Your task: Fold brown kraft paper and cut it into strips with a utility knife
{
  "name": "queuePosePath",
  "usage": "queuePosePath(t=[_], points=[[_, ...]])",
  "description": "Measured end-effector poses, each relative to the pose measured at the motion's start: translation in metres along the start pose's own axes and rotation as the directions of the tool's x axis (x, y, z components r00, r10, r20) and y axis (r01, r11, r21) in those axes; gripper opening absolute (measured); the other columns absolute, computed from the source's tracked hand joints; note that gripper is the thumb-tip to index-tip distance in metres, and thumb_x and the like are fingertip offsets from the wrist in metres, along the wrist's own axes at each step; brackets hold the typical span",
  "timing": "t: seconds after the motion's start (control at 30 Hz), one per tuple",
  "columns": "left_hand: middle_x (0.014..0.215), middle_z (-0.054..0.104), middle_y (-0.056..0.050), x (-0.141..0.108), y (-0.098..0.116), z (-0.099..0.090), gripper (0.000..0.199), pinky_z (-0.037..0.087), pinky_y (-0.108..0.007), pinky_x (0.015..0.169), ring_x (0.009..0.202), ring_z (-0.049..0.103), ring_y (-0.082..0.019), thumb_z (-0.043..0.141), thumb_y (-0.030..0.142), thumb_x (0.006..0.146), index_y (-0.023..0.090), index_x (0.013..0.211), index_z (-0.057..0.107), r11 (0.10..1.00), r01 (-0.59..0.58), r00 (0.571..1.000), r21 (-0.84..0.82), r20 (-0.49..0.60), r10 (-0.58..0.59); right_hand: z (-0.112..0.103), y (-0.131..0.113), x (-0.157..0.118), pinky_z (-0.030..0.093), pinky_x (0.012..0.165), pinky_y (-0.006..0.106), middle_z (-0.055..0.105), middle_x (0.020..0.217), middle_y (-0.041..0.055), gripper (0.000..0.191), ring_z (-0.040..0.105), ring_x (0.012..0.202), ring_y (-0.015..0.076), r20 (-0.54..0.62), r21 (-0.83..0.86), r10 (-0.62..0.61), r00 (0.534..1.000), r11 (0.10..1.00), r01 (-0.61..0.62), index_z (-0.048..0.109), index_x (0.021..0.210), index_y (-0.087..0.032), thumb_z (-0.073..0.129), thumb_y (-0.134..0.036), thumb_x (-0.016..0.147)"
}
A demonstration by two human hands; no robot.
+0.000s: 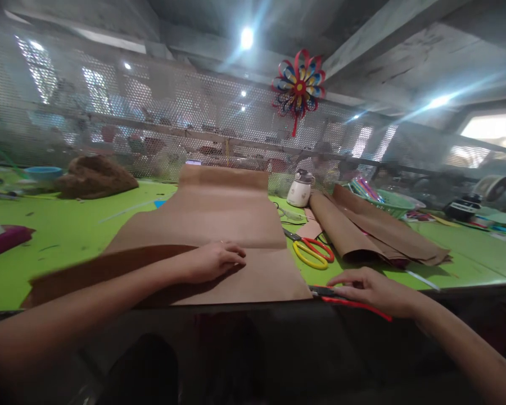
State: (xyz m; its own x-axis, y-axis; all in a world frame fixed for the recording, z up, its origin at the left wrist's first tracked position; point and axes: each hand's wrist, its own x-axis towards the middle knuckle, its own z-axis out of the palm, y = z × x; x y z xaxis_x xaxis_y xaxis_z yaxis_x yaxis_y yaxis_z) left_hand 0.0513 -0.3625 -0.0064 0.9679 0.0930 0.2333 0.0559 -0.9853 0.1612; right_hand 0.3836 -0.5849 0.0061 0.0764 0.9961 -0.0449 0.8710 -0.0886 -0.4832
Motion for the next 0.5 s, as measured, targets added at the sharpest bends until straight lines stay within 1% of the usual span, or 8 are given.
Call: queuePosePath(t=[0.07,0.1,0.2,0.27,0.33,0.4,0.5], points=[[0.121,0.062,-0.008,0.001,0.003,0.006,0.033,0.037,-0.032,0.098,0.112,0.055,-0.02,0.038,0.028,0.096,0.02,0.116,0.064,0.999,0.031,0.999,-0.007,-0.01,-0.031,0.005,0.0,0.0,0.052,0.084,0.034,0.071,0.106,0.0048,0.04,0.065,0.097,0.0262,0.085,0.027,-0.026,0.996,0.999,0.023,0.073,0.106,-0.027,0.052,-0.055,0.086],[0.124,0.06,-0.008,0.001,0.004,0.007,0.034,0.036,-0.033,0.1,0.114,0.054,-0.021,0.039,0.032,0.097,0.02,0.118,0.062,0.999,0.039,0.999,-0.005,-0.011,-0.039,0.008,0.001,-0.001,0.051,0.087,0.034,0.071,0.108,0.0054,0.04,0.064,0.1,0.0262,0.097,0.035,-0.04,0.994,0.999,0.037,0.072,0.107,-0.026,0.05,-0.053,0.088],[0.128,0.057,-0.009,-0.003,0.005,0.008,0.04,0.035,-0.034,0.101,0.118,0.051,-0.023,0.041,0.044,0.095,0.021,0.121,0.06,0.999,0.036,0.999,0.003,-0.001,-0.036,0.017,0.001,-0.003,0.049,0.087,0.034,0.07,0.105,0.008,0.041,0.063,0.098,0.0257,0.025,-0.023,-0.083,0.996,0.996,0.084,0.072,0.104,-0.023,0.046,-0.052,0.09],[0.129,0.056,-0.01,-0.004,0.004,0.006,0.043,0.035,-0.035,0.102,0.119,0.051,-0.024,0.044,0.048,0.094,0.02,0.122,0.059,0.999,0.027,1.0,0.019,0.008,-0.027,0.022,0.001,-0.005,0.049,0.086,0.035,0.069,0.104,0.0095,0.043,0.063,0.097,0.0258,-0.034,-0.075,-0.088,0.996,0.994,0.085,0.07,0.104,-0.021,0.043,-0.052,0.091],[0.129,0.056,-0.011,-0.004,0.006,0.004,0.044,0.036,-0.036,0.101,0.118,0.051,-0.025,0.046,0.048,0.092,0.02,0.123,0.058,0.999,0.02,1.0,0.047,0.015,-0.021,0.024,-0.002,-0.008,0.048,0.089,0.037,0.068,0.11,0.0101,0.046,0.062,0.101,0.0269,-0.073,-0.079,-0.055,0.996,0.996,0.05,0.068,0.111,-0.021,0.04,-0.053,0.092],[0.128,0.056,-0.011,-0.001,0.009,0.002,0.041,0.038,-0.038,0.099,0.115,0.053,-0.026,0.048,0.045,0.092,0.022,0.123,0.059,0.997,0.006,1.0,0.078,0.025,-0.008,0.023,-0.007,-0.011,0.046,0.094,0.039,0.065,0.119,0.0094,0.051,0.059,0.108,0.0285,-0.072,-0.03,-0.001,0.997,1.0,-0.001,0.064,0.12,-0.022,0.038,-0.056,0.091],[0.124,0.058,-0.011,0.006,0.017,0.001,0.029,0.04,-0.037,0.098,0.112,0.055,-0.025,0.049,0.033,0.092,0.022,0.115,0.063,0.992,-0.064,0.998,0.107,0.03,0.061,0.02,-0.014,-0.016,0.042,0.1,0.042,0.063,0.125,0.0089,0.057,0.056,0.115,0.0303,-0.042,0.047,0.055,0.998,0.998,-0.053,0.063,0.124,-0.021,0.037,-0.06,0.09]])
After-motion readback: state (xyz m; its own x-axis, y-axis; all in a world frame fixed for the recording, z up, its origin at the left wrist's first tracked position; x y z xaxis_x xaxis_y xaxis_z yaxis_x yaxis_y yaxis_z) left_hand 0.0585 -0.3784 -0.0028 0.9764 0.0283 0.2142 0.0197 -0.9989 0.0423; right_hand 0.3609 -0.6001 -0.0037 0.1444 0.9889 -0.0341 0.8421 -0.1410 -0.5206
